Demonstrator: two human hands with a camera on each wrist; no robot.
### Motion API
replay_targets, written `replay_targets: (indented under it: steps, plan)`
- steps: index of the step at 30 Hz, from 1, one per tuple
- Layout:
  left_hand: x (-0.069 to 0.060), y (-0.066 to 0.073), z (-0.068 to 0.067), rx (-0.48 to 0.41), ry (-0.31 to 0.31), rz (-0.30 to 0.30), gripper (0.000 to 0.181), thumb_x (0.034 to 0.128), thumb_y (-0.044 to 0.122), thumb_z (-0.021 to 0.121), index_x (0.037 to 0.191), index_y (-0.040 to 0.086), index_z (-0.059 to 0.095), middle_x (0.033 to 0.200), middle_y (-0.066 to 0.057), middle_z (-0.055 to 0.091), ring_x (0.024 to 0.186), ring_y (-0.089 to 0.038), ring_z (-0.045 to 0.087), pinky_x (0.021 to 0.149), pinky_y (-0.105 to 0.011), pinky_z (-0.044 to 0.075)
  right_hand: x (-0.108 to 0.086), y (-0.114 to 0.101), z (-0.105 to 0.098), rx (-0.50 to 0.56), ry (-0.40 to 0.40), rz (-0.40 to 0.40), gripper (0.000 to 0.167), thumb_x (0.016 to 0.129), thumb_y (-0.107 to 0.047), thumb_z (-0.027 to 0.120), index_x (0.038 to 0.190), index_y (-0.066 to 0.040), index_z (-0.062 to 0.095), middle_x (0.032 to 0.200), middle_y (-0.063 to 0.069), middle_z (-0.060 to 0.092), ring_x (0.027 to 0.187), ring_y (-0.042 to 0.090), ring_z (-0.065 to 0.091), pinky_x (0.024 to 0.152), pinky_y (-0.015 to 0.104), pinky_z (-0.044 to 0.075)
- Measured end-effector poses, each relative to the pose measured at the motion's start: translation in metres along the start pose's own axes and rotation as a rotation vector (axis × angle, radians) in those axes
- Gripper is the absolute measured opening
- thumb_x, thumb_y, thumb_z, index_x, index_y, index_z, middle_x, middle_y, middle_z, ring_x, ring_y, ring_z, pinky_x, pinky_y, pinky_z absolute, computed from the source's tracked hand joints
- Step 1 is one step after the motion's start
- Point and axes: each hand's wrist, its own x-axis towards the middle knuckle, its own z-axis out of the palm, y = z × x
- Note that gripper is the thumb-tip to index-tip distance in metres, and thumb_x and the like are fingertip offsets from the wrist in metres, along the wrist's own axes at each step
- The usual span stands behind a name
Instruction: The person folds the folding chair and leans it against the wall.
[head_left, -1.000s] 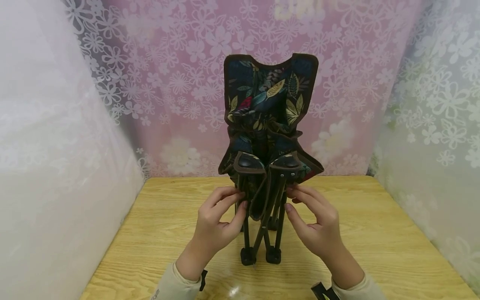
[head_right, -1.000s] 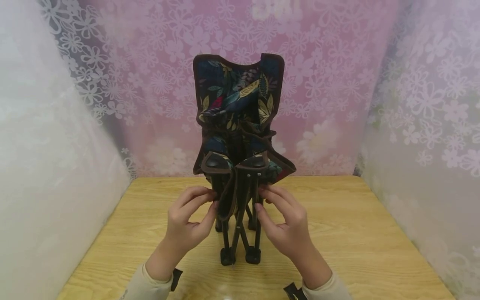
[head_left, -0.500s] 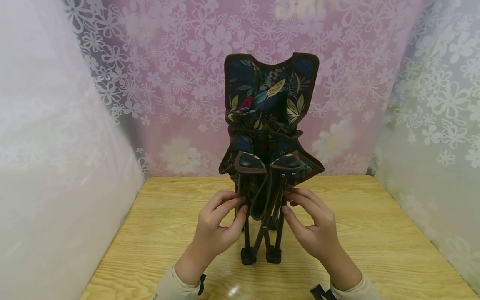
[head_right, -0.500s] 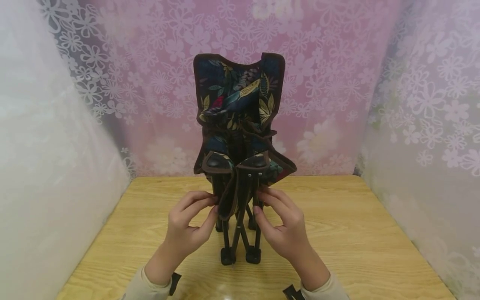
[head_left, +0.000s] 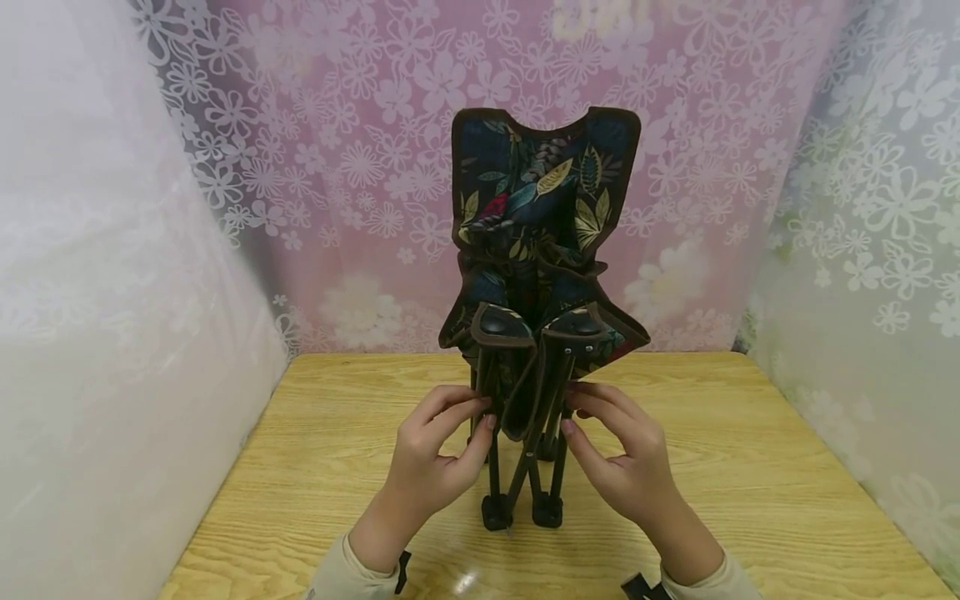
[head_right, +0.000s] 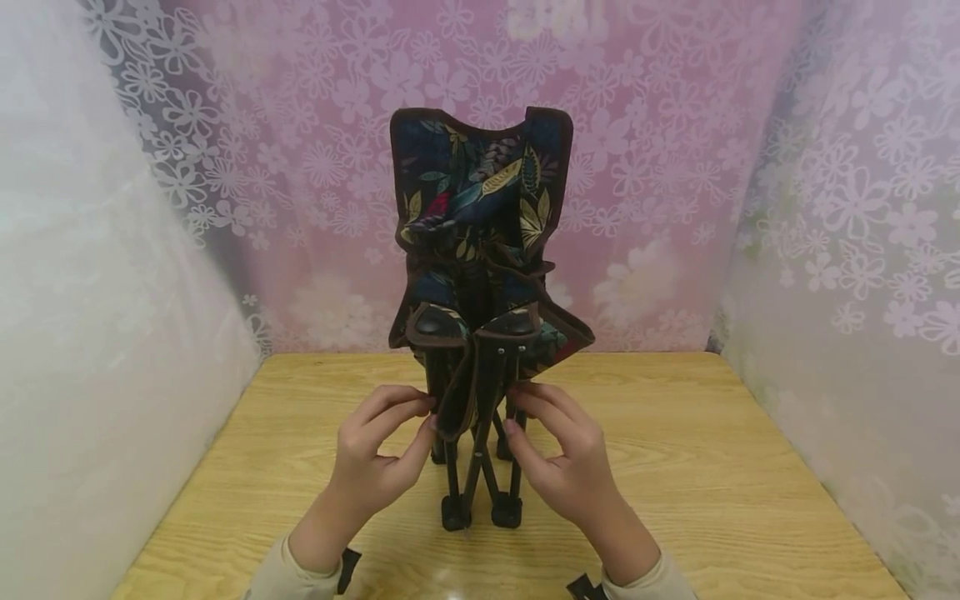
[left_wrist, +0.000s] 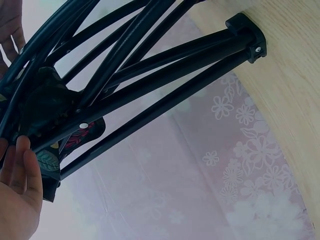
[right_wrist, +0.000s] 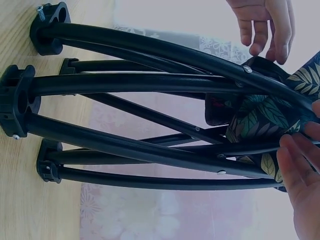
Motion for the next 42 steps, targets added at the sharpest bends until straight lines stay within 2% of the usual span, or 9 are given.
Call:
replay_targets:
  steps: [14,22,33,38,42]
  plan:
    - [-0.005,0.001,-0.001,0.007,-0.005,-0.015,0.019,0.0829,-0.01,0.078,0.099,0.001,0.078,0.103,-0.013,0.072,0.091,-0.025,0.073,0.079,-0.03,0.063,-0.006,0.001,0.0,0.028,-0.067,0.019,0.029,0.089,0.005,0.076,0.117,-0.003,0.077,0.111,0.021,0.075,0.102,0.019,0.073,0.088,0.018,0.057]
    - [-0.008,0.002,-0.002,0.013,-0.019,-0.032,0.016,0.0866,-0.006,0.077,0.1,0.001,0.079,0.104,-0.012,0.073,0.09,-0.023,0.073,0.078,-0.029,0.063,-0.01,0.002,-0.001,0.033,-0.112,0.04,0.032,0.087,0.007,0.077,0.117,-0.003,0.077,0.113,0.017,0.076,0.105,0.018,0.073,0.087,0.017,0.056]
    - [-0.012,0.001,-0.005,0.017,-0.03,-0.041,0.017,0.0871,-0.006,0.077,0.103,0.001,0.08,0.104,-0.012,0.072,0.09,-0.023,0.073,0.078,-0.028,0.063,-0.016,0.004,-0.003,0.028,-0.144,0.057,0.037,0.087,0.008,0.078,0.12,-0.007,0.077,0.112,0.015,0.076,0.1,0.015,0.072,0.085,0.02,0.058]
    - [-0.015,0.0,-0.005,0.016,-0.038,-0.044,0.016,0.0881,-0.005,0.077,0.103,0.001,0.08,0.103,-0.011,0.072,0.09,-0.022,0.073,0.078,-0.028,0.063,-0.018,0.005,-0.003,0.037,-0.163,0.058,0.038,0.085,0.01,0.078,0.12,-0.005,0.076,0.112,0.014,0.076,0.104,0.019,0.073,0.092,0.016,0.056]
    - [-0.016,-0.001,-0.006,0.023,-0.045,-0.046,0.016,0.0885,-0.004,0.077,0.103,0.002,0.08,0.103,-0.01,0.072,0.09,-0.022,0.073,0.078,-0.028,0.062,-0.019,0.006,-0.003,0.044,-0.181,0.06,0.044,0.083,0.012,0.079,0.121,-0.008,0.076,0.116,0.012,0.076,0.108,0.023,0.074,0.099,0.017,0.055]
